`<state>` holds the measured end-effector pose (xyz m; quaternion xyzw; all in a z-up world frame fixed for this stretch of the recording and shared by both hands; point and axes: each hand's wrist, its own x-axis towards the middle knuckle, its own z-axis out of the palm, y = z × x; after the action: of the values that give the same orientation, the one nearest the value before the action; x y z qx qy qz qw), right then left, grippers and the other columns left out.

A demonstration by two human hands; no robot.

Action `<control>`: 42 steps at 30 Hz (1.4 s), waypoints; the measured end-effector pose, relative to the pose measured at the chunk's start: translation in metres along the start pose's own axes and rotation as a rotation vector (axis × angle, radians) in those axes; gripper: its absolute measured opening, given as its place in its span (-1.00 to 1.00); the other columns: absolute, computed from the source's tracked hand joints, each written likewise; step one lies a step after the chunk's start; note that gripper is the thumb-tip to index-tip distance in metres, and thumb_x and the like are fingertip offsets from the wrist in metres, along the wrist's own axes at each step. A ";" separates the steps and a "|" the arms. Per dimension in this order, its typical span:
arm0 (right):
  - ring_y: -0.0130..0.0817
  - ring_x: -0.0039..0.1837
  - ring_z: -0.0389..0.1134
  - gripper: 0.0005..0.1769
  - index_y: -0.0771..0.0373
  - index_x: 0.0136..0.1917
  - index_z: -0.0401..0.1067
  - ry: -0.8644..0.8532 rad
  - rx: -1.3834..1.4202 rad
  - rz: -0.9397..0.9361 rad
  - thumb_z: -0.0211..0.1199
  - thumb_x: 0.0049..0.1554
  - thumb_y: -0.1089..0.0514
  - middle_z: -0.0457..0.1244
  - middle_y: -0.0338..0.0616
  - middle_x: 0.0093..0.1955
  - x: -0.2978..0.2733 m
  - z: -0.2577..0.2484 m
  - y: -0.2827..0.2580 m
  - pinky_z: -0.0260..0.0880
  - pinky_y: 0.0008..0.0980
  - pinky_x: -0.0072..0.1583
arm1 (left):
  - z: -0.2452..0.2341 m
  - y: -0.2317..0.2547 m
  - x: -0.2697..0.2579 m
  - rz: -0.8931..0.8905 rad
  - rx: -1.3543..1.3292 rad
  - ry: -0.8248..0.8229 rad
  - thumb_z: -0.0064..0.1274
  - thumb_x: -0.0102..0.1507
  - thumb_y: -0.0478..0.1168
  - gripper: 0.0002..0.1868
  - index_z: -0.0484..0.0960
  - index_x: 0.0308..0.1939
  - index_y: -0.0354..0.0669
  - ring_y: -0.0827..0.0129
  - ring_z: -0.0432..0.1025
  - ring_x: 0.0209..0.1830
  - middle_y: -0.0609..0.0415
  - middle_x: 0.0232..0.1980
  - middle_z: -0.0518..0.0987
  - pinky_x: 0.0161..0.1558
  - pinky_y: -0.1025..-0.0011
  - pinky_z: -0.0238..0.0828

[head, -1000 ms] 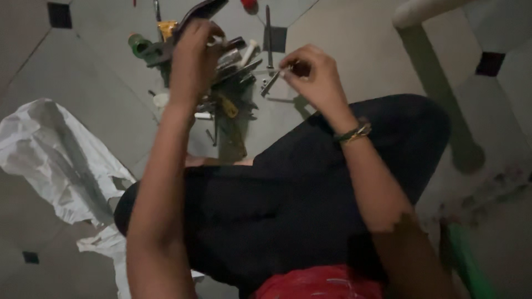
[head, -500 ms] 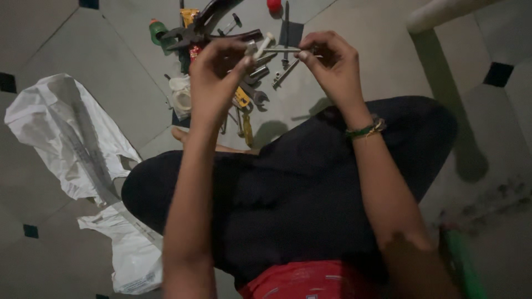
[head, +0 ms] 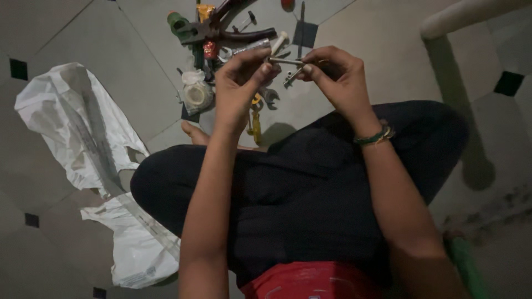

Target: The person sits on the floor and assembles small metal hardware components. They use a screwdriver to tighten a screw into a metal fitting, then attach a nut to the threaded end. The person handles various tools and parts scattered on the floor, including pliers and wrenches.

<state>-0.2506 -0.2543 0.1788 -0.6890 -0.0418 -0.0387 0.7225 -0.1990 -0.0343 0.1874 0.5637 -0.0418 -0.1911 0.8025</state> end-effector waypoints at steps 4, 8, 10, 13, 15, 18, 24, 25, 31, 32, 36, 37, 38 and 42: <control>-0.29 0.15 0.49 -0.81 0.38 0.16 0.47 0.001 -0.259 -0.119 0.21 0.28 0.46 0.35 -0.04 0.10 -0.001 0.001 -0.011 0.57 -0.35 0.20 | -0.001 0.001 -0.001 0.042 0.200 0.014 0.18 0.34 -0.36 -0.73 0.65 0.14 -0.27 0.39 0.63 0.04 0.03 0.04 0.69 0.12 0.43 0.63; -0.33 0.11 0.46 -0.84 0.36 0.11 0.50 0.079 -0.549 -0.259 0.31 0.24 0.43 0.36 -0.03 0.10 -0.004 0.003 -0.025 0.53 -0.42 0.12 | 0.000 0.002 -0.004 0.116 0.250 -0.026 0.20 0.36 -0.42 -0.75 0.68 0.12 -0.25 0.40 0.59 0.07 0.07 0.06 0.63 0.12 0.46 0.60; -0.33 0.17 0.47 -0.86 0.38 0.16 0.47 0.063 -0.383 -0.224 0.27 0.33 0.41 0.33 -0.04 0.14 -0.005 0.003 -0.025 0.52 -0.40 0.19 | 0.002 0.004 -0.003 0.128 0.241 -0.033 0.18 0.36 -0.43 -0.76 0.69 0.11 -0.23 0.42 0.60 0.07 0.08 0.07 0.62 0.16 0.46 0.61; -0.41 0.09 0.48 -0.90 0.38 0.16 0.45 0.069 -0.277 -0.132 0.22 0.41 0.29 0.32 -0.10 0.08 -0.010 0.000 -0.016 0.54 -0.44 0.13 | 0.004 0.008 -0.004 0.151 0.287 -0.047 0.16 0.34 -0.46 -0.77 0.70 0.07 -0.22 0.43 0.60 0.09 0.08 0.11 0.60 0.16 0.46 0.64; -0.48 -0.07 0.37 -0.83 0.36 0.09 0.46 0.085 -0.289 -0.017 0.18 0.45 0.18 0.29 -0.16 -0.07 -0.013 -0.001 -0.006 0.42 -0.49 -0.02 | 0.005 0.011 -0.004 0.162 0.302 -0.065 0.16 0.33 -0.47 -0.77 0.70 0.05 -0.23 0.44 0.58 0.10 0.08 0.12 0.59 0.15 0.46 0.65; -0.58 -0.29 0.16 -0.64 0.30 -0.06 0.43 0.109 -0.236 0.163 0.09 0.47 0.02 0.22 -0.26 -0.29 -0.014 0.000 0.012 0.13 -0.53 -0.23 | 0.007 0.012 -0.005 0.208 0.344 -0.098 0.15 0.33 -0.50 -0.75 0.70 0.06 -0.23 0.43 0.55 0.14 0.06 0.14 0.58 0.15 0.46 0.63; -0.64 -0.28 0.07 -0.53 0.20 -0.15 0.26 0.131 0.174 0.281 0.00 0.44 -0.18 0.12 -0.37 -0.27 -0.019 0.009 0.020 0.07 -0.59 -0.23 | 0.015 0.011 -0.012 0.219 0.247 -0.169 0.20 0.37 -0.45 -0.37 0.34 0.47 -0.05 0.35 0.53 0.26 0.04 0.25 0.62 0.33 0.31 0.53; -0.64 -0.28 0.05 -0.52 0.19 -0.15 0.26 0.130 0.197 0.297 -0.01 0.44 -0.20 0.10 -0.38 -0.29 -0.020 0.011 0.020 0.05 -0.59 -0.23 | 0.015 0.013 -0.013 0.221 0.209 -0.193 0.22 0.36 -0.43 -0.24 0.22 0.57 0.00 0.33 0.51 0.30 0.04 0.28 0.62 0.37 0.27 0.49; -0.61 -0.28 0.02 -0.57 0.17 -0.10 0.24 0.166 0.305 0.351 -0.02 0.43 -0.18 0.08 -0.37 -0.24 -0.017 0.008 0.023 0.04 -0.58 -0.23 | 0.014 0.017 -0.012 0.417 0.343 -0.151 0.12 0.38 -0.19 -0.25 0.13 0.61 0.08 0.20 0.32 0.51 0.05 0.24 0.63 0.62 0.11 0.06; -0.61 -0.27 0.01 -0.58 0.16 -0.10 0.24 0.166 0.323 0.360 -0.02 0.44 -0.17 0.08 -0.37 -0.24 -0.016 0.008 0.024 0.04 -0.58 -0.23 | 0.013 0.018 -0.012 0.420 0.407 -0.116 0.12 0.38 -0.15 -0.26 0.16 0.61 0.09 0.20 0.30 0.52 0.04 0.30 0.58 0.59 0.11 0.09; -0.60 -0.30 -0.02 -0.57 0.18 -0.13 0.23 0.123 0.395 0.374 -0.03 0.43 -0.17 0.07 -0.34 -0.26 -0.015 0.009 0.021 0.02 -0.57 -0.24 | 0.021 0.026 -0.017 0.338 0.806 -0.035 0.14 0.28 -0.01 -0.41 0.45 0.40 0.21 0.14 0.25 0.47 0.03 0.44 0.32 0.40 0.17 0.33; -0.60 -0.29 -0.02 -0.57 0.17 -0.13 0.23 0.111 0.398 0.370 -0.03 0.43 -0.17 0.06 -0.34 -0.26 -0.015 0.010 0.020 0.02 -0.57 -0.24 | 0.025 0.026 -0.019 0.321 0.941 -0.011 0.14 0.22 -0.01 -0.46 0.56 0.31 0.25 0.09 0.21 0.44 0.02 0.40 0.30 0.36 0.18 0.34; -0.59 -0.28 -0.02 -0.57 0.17 -0.12 0.22 0.099 0.402 0.367 -0.03 0.44 -0.17 0.05 -0.35 -0.26 -0.016 0.011 0.018 0.02 -0.56 -0.23 | 0.026 0.027 -0.020 0.418 1.011 -0.023 0.15 0.26 0.01 -0.46 0.55 0.35 0.27 0.10 0.15 0.47 0.05 0.43 0.26 0.41 0.17 0.28; -0.57 -0.27 -0.03 -0.56 0.15 -0.13 0.19 0.103 0.458 0.380 -0.03 0.44 -0.19 0.04 -0.33 -0.24 -0.018 0.009 0.010 0.02 -0.55 -0.21 | 0.027 0.020 -0.020 0.754 1.313 -0.051 0.20 0.37 0.07 -0.44 0.48 0.46 0.30 0.09 0.02 0.51 0.08 0.52 0.17 0.48 0.10 0.17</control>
<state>-0.2676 -0.2451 0.1672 -0.5008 0.1168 0.0727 0.8545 -0.2202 -0.0454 0.2189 0.8687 -0.3554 0.1475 0.3118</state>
